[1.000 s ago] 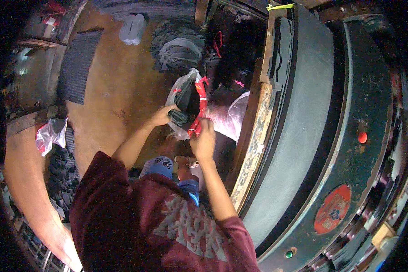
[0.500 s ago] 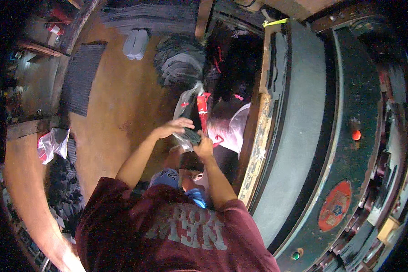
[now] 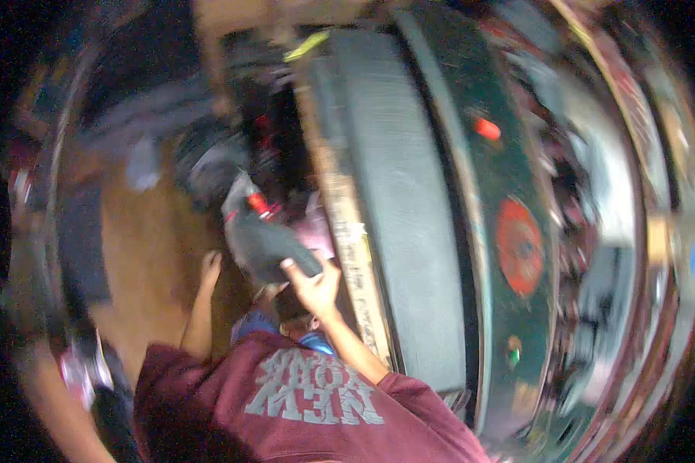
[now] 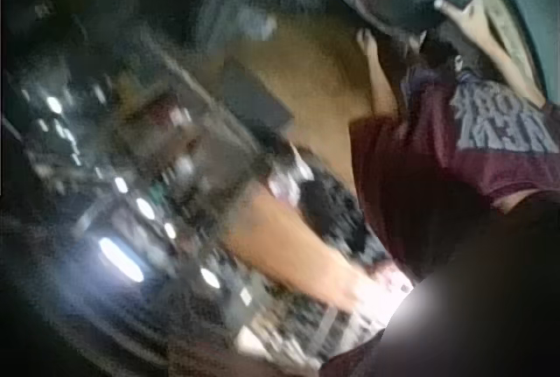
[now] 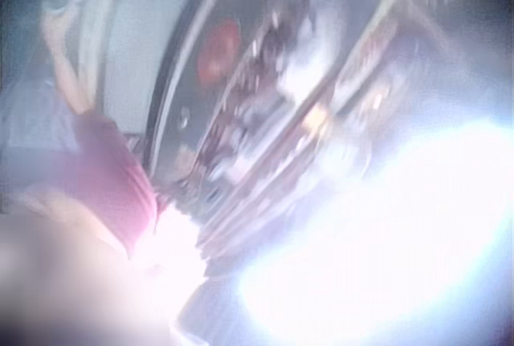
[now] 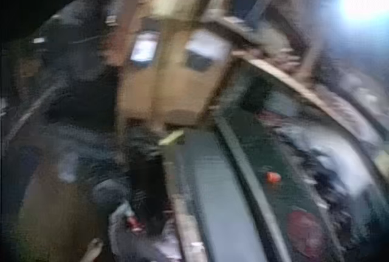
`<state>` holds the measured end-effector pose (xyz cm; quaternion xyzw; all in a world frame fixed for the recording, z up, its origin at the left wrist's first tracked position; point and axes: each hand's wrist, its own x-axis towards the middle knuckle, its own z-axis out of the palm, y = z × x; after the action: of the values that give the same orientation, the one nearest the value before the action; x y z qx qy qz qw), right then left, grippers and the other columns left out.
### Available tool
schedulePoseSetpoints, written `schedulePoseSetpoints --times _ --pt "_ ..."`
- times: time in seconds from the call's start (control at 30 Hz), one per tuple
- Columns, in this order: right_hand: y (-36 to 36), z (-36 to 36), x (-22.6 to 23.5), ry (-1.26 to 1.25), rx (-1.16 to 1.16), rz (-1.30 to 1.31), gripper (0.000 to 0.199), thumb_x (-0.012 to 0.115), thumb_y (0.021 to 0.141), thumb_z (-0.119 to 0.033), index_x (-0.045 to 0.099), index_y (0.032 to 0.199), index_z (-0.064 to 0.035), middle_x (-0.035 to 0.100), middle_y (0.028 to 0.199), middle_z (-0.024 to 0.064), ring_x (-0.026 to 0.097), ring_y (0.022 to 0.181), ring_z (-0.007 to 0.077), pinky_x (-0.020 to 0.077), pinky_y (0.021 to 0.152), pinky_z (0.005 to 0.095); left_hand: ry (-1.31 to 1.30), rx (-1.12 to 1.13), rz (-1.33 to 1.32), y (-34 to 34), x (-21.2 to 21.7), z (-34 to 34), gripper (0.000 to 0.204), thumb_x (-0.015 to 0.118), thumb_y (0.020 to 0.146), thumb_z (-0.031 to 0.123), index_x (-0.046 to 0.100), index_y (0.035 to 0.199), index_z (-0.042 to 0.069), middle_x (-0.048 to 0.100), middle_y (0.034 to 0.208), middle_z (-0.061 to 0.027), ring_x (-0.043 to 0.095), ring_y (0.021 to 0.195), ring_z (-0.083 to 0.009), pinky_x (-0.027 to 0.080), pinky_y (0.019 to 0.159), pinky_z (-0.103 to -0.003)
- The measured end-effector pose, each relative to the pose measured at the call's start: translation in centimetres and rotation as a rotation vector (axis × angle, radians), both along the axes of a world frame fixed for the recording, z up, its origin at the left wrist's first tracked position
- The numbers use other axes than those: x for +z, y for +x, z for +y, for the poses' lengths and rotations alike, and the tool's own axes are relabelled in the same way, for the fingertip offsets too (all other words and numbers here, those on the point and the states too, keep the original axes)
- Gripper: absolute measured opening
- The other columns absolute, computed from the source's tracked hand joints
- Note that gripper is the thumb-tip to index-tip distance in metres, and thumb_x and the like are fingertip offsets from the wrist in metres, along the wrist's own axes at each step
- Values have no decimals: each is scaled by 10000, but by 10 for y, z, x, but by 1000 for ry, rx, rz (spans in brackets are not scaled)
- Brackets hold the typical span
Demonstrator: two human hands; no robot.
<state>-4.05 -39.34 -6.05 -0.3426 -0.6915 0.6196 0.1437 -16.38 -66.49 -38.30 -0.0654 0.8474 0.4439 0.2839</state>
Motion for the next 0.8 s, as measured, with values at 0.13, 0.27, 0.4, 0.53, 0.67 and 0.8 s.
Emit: schedulePoseSetpoints --times 0.13,0.27,0.4,0.53,0.67,0.8 --pt "37 22 83 -139 -40 34 391 841 859 -215 720 1156 9 763 1017 92 693 921 140 562 857 333 529 169 -67 1 69 48 789 357 1046 664 452 1527 46 445 1573 -160 426 1446 -325 344 1183 -474" --pt "62 42 110 -342 -375 295 485 826 865 -246 653 1216 40 732 1126 155 705 1010 240 562 920 382 998 103 -417 19 180 104 965 335 980 785 317 1591 39 368 1626 -122 378 1472 -294 290 1224 -434" --pt "105 82 107 -104 -713 312 378 765 914 -204 652 1178 41 725 1091 126 687 967 208 553 894 368 1288 -486 -638 25 264 130 963 355 985 768 273 1603 35 438 1575 -119 433 1432 -259 348 1182 -411" --pt "160 108 96 -6 -884 320 371 769 916 -215 682 1167 45 741 1085 130 683 946 195 546 864 341 1041 -683 -376 58 304 168 919 757 888 453 314 1564 15 511 1478 -144 508 1333 -247 365 1154 -411" --pt "204 125 90 13 -907 299 364 753 933 -228 688 1167 44 744 1083 113 677 948 182 536 869 334 931 -701 -475 95 337 213 830 820 829 236 400 1506 5 564 1419 -138 553 1290 -257 420 1111 -413" --pt "236 138 95 -126 -903 383 378 729 971 -272 681 1185 36 734 1118 99 660 991 166 521 887 320 996 -687 -510 115 374 243 684 745 852 223 491 1434 -30 643 1309 -139 638 1178 -266 497 1033 -402"
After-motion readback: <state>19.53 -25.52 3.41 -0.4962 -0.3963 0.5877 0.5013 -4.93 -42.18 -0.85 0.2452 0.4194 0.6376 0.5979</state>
